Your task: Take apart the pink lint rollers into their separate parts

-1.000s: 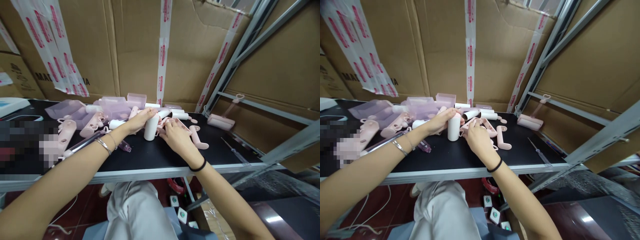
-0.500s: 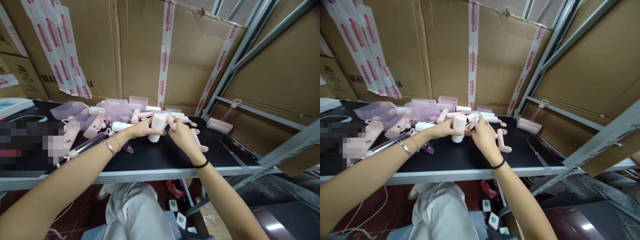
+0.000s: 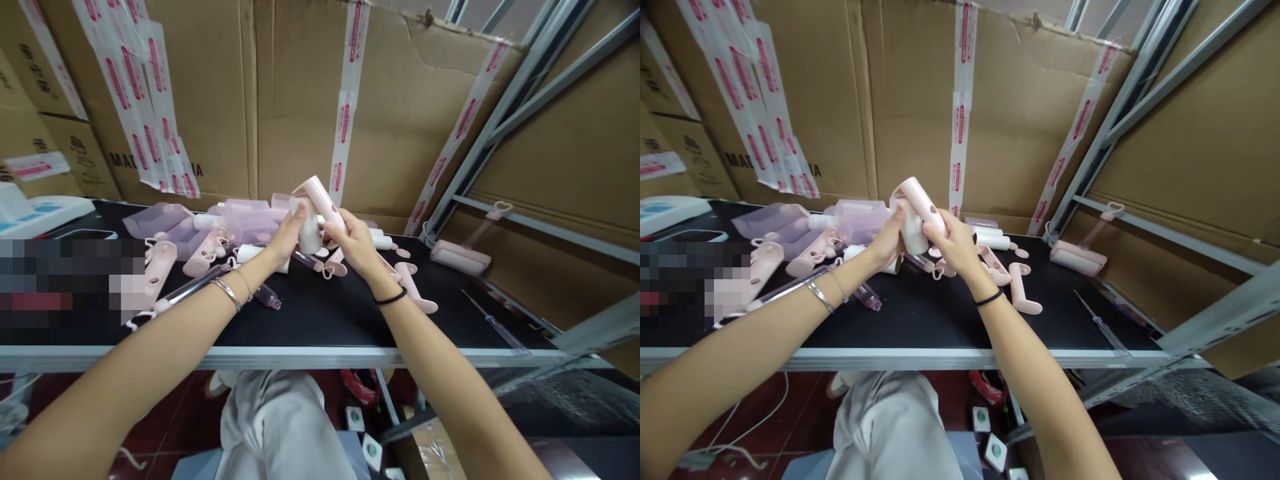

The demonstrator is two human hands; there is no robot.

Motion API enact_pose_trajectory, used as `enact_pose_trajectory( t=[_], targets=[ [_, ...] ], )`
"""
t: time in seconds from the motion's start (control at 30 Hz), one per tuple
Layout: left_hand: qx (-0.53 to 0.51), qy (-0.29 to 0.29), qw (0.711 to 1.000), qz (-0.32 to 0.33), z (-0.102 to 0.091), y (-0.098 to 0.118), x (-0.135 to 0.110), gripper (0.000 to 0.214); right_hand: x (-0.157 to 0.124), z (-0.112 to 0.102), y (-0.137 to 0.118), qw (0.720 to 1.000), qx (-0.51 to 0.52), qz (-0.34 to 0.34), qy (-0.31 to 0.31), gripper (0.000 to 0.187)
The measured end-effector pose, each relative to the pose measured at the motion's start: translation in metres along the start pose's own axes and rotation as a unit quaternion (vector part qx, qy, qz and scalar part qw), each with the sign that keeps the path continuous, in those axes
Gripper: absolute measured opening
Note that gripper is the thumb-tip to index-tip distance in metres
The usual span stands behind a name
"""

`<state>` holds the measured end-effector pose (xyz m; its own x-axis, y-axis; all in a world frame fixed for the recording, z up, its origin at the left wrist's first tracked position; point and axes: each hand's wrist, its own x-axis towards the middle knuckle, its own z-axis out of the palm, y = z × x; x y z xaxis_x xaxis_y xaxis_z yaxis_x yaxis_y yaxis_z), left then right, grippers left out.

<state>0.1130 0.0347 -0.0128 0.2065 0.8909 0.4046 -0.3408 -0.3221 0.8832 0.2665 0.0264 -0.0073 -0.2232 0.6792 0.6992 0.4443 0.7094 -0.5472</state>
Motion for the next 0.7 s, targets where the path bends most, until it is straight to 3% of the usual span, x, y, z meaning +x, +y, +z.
enact_pose_trajectory(
  t=[0.1,0.27,0.5,0.7],
  targets=[
    [0.045,0.012,0.998,0.036,-0.003,-0.004,0.003,0.060,-0.008,0.005,0.003,0.998,0.042,0.011,-0.042,0.038],
    [0.104,0.022,0.991,0.085,-0.008,-0.007,0.003,0.063,-0.009,0.012,0.004,0.998,0.055,0.037,-0.008,0.037],
    [0.028,0.094,0.994,0.040,-0.004,-0.005,0.005,0.059,-0.012,0.038,0.002,0.997,0.054,0.048,0.020,0.030],
    [0.013,0.143,0.989,0.043,-0.004,-0.007,0.006,0.056,-0.012,0.046,-0.001,0.995,0.037,0.091,-0.008,0.024]
  ],
)
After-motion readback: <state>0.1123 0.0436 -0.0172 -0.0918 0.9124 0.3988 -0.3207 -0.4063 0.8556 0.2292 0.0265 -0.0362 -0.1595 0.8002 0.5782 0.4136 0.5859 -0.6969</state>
